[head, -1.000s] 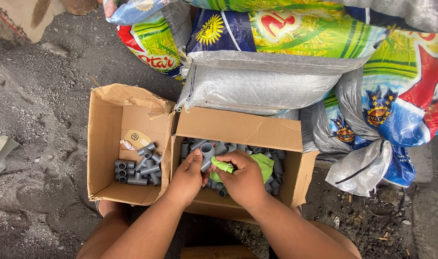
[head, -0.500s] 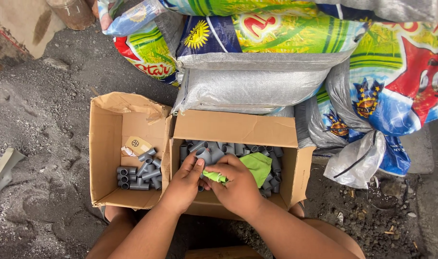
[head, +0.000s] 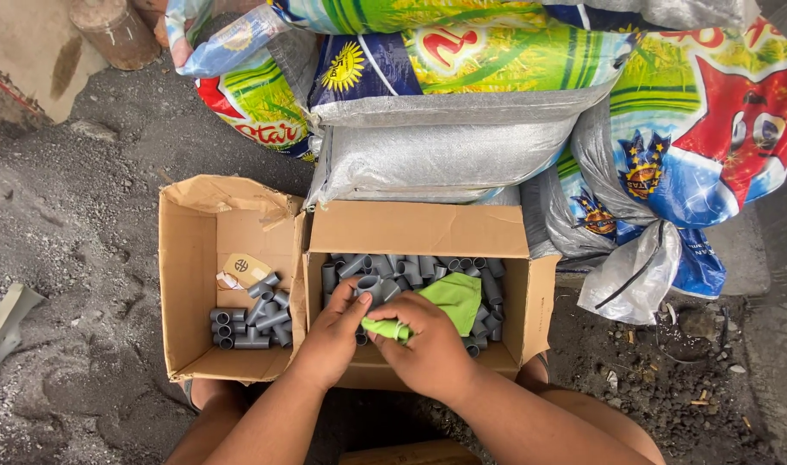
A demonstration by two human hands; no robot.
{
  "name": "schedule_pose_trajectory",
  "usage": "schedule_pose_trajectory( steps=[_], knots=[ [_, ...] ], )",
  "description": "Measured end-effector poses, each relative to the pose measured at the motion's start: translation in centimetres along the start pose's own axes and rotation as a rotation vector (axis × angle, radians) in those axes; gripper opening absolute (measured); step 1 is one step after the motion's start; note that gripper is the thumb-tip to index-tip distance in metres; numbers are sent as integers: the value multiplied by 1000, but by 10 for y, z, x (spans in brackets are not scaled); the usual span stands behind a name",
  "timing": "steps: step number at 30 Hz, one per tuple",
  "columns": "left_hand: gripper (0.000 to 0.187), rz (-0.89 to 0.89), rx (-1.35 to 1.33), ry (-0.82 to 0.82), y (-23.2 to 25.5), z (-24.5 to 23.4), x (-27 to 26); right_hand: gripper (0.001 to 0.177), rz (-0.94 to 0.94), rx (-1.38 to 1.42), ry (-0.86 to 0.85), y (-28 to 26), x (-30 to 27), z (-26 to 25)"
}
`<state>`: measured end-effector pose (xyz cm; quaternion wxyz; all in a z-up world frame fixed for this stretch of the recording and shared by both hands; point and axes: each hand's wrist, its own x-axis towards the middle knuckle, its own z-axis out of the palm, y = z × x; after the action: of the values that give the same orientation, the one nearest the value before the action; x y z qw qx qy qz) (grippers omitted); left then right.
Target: Cleaning plastic pipe fittings with a cloth and sorting them into a box
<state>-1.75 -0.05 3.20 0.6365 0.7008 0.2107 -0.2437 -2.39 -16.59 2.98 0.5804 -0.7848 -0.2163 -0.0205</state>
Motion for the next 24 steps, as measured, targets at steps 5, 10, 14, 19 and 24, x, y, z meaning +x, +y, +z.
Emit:
schedule_pose_trajectory(
  steps=[5, 10, 14, 19, 24],
  knots=[
    [52, 40, -31, -94, -3, -2, 5, 24, 178, -109, 95, 17, 12, -5],
    [68, 85, 52, -37, -11, -3, 13, 36, 120, -61, 32, 14, 4, 11],
    [64, 69, -146, -26, -6, -3, 11, 34, -6, -60, 27, 12, 6, 11],
    [64, -59, 8, 18, 7, -2, 4, 23, 199, -76, 191, 25, 18, -1],
    [68, -64, 120, 57, 13, 1, -1, 33, 176, -6, 117, 18, 6, 2]
  ],
)
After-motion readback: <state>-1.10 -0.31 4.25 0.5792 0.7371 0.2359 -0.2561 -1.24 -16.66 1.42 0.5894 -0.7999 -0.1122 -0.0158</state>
